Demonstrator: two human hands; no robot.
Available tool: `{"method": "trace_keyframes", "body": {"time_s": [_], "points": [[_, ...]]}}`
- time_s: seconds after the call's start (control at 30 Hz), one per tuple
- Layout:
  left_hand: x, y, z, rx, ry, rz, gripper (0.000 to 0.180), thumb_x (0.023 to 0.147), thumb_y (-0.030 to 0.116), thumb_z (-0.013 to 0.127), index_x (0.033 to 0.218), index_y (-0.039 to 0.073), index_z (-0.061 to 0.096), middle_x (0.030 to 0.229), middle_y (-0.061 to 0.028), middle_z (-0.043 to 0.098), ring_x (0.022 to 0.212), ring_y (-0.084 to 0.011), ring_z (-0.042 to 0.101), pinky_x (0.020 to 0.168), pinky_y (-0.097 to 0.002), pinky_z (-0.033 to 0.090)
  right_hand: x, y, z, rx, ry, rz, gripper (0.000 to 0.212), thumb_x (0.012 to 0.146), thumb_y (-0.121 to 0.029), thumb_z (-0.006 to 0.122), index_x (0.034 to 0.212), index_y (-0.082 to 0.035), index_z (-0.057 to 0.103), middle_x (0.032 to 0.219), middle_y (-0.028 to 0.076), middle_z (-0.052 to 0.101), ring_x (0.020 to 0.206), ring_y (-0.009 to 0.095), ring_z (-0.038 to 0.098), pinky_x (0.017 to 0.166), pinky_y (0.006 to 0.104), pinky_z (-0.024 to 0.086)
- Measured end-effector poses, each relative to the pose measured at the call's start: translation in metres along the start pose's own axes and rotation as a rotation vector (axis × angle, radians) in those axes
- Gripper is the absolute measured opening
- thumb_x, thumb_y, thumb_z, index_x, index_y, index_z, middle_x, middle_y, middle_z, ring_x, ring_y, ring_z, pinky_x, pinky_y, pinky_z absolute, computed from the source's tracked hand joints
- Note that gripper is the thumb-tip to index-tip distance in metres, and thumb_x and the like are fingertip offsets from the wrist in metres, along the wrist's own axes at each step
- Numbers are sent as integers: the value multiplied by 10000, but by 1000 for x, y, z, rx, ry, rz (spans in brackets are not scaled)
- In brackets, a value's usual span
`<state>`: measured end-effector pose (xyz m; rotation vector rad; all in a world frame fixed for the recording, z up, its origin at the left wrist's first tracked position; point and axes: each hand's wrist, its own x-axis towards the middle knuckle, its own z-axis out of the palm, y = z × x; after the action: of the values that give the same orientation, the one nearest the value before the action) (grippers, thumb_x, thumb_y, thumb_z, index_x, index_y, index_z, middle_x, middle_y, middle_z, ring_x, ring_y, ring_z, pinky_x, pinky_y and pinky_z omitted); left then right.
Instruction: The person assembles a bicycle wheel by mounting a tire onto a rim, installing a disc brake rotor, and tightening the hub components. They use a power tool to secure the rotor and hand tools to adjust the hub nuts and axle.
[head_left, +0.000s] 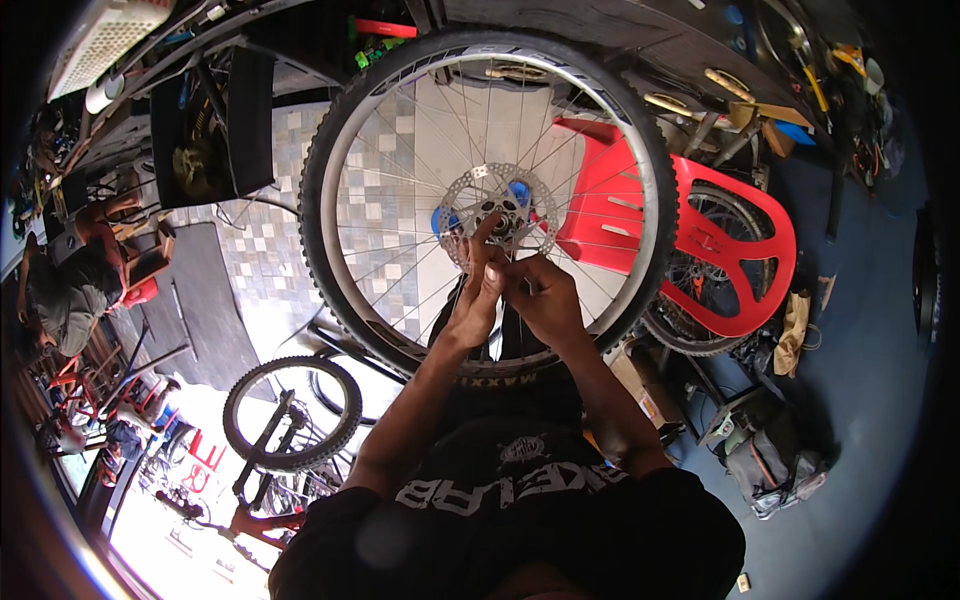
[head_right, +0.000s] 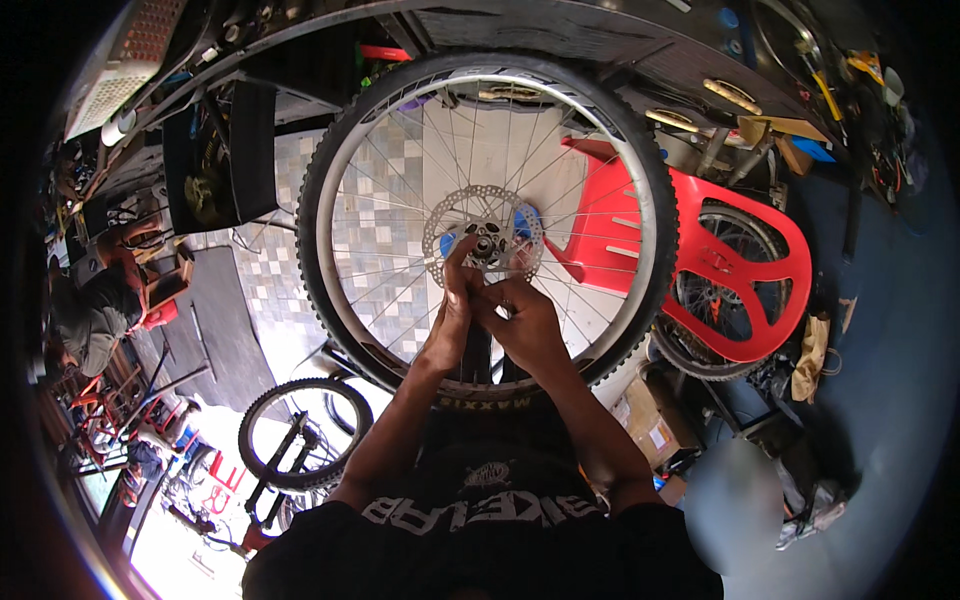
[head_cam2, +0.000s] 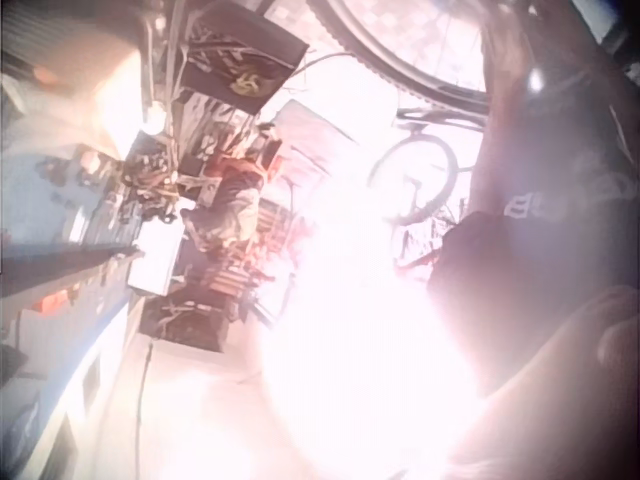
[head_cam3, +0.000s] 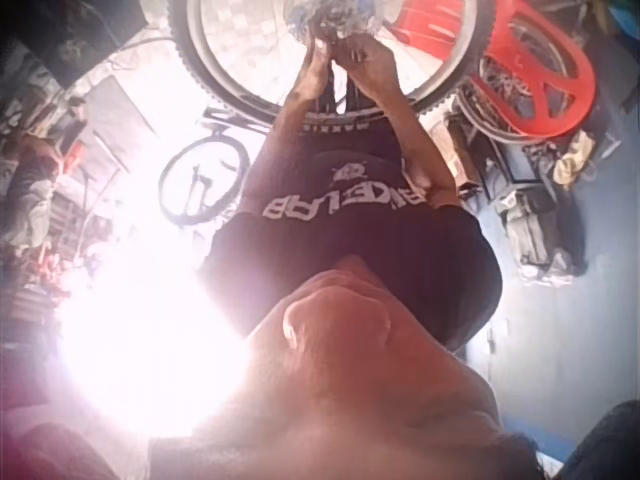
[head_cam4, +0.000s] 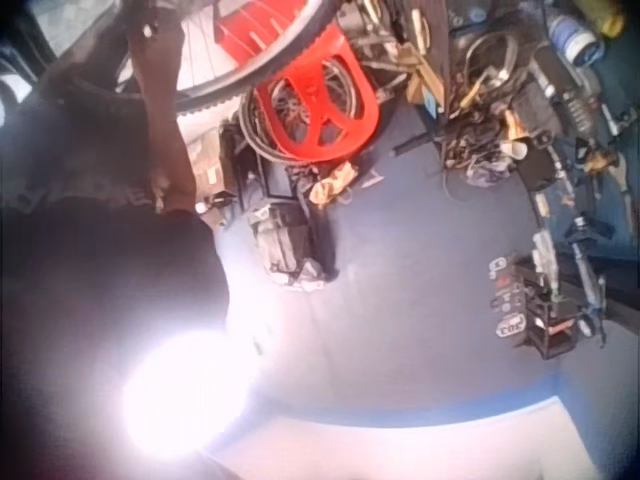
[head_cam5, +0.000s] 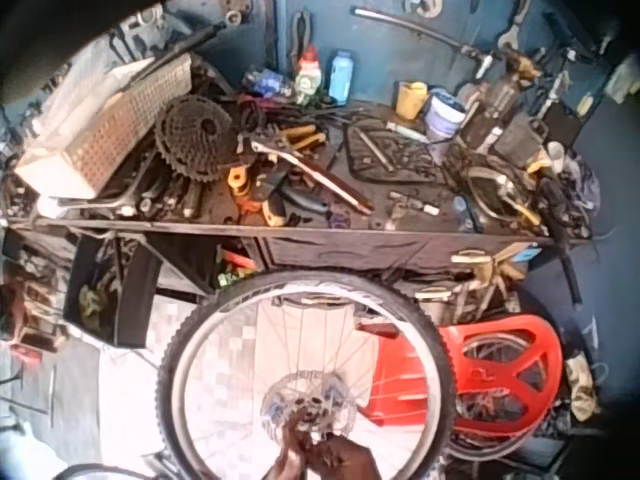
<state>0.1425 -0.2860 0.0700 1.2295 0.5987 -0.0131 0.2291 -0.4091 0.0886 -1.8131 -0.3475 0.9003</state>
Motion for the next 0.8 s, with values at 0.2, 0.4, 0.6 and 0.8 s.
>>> {"method": "trace_keyframes", "body": {"time_s": [0.2, 0.4, 0.6, 0.8], "points": [[14, 3, -14, 392, 350, 270, 772, 994, 401, 732, 1575, 33, 380, 1050, -65, 506, 990, -189, 480, 931, -378, 418, 38, 6, -10, -385, 130, -133, 120, 908, -108, 790, 996, -47, 735, 941, 118, 738, 862, 270, 747, 746, 369, 579], [1, 3, -42, 872, 328, 315, 332, 891, 81, 759, 1216, 149, 756, 1119, -113, 576, 1034, -316, 525, 937, -468, 442, 73, 8, -18, -434, -9, 87, 204, 976, -198, 740, 1049, -8, 739, 955, 178, 753, 861, 282, 740, 765, 395, 554], [5, 2, -45, 963, 257, 339, 353, 876, 76, 771, 1211, 186, 777, 1136, -124, 580, 1059, -327, 537, 929, -476, 452, 78, 10, -15, -521, -25, 74, 227, 971, -230, 740, 1056, -19, 748, 955, 179, 750, 835, 306, 732, 746, 399, 551], [14, 5, -37, 1109, 170, 342, 400, 878, 193, 811, 1273, 221, 755, 1160, -120, 583, 1066, -325, 548, 908, -465, 463, 80, 7, -16, -627, -20, 69, 235, 962, -252, 731, 1044, -33, 750, 951, 188, 744, 834, 349, 728, 731, 432, 551]]}}
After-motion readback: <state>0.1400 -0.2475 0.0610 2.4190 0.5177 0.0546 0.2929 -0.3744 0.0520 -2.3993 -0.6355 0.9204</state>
